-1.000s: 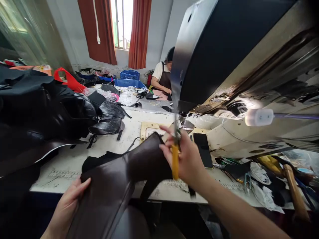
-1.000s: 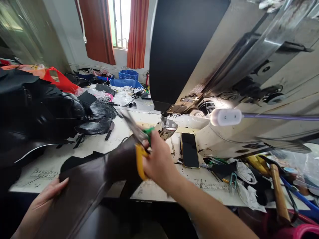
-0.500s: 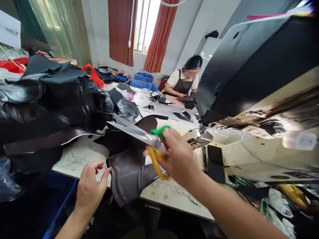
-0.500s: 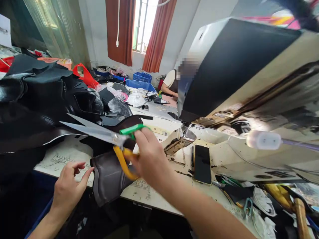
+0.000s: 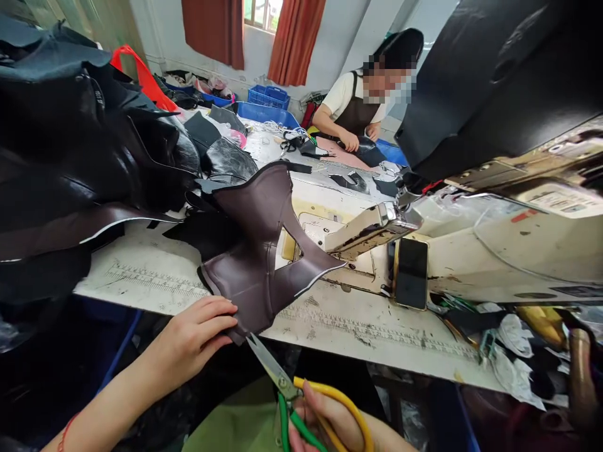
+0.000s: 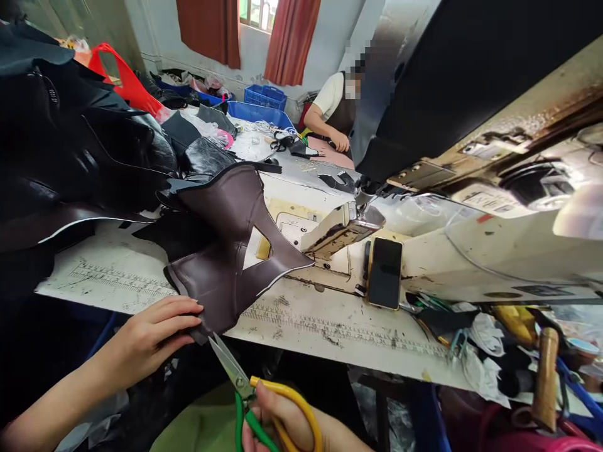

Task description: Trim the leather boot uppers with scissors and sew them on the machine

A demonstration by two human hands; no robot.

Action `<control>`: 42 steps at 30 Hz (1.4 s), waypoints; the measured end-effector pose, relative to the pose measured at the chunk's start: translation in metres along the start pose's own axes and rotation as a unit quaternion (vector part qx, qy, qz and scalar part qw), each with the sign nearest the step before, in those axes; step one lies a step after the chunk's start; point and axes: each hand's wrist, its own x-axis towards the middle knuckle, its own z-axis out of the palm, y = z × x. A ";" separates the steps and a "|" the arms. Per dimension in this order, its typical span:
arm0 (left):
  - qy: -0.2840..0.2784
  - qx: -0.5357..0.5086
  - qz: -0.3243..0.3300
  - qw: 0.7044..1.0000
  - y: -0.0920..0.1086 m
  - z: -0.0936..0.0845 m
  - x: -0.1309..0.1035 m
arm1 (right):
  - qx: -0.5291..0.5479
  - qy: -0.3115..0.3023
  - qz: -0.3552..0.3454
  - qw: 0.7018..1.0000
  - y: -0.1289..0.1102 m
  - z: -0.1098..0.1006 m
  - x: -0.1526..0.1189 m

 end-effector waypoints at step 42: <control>-0.047 -0.034 -0.040 0.998 -0.002 -0.012 0.012 | 0.169 -0.230 -0.027 0.958 -0.026 -0.007 0.027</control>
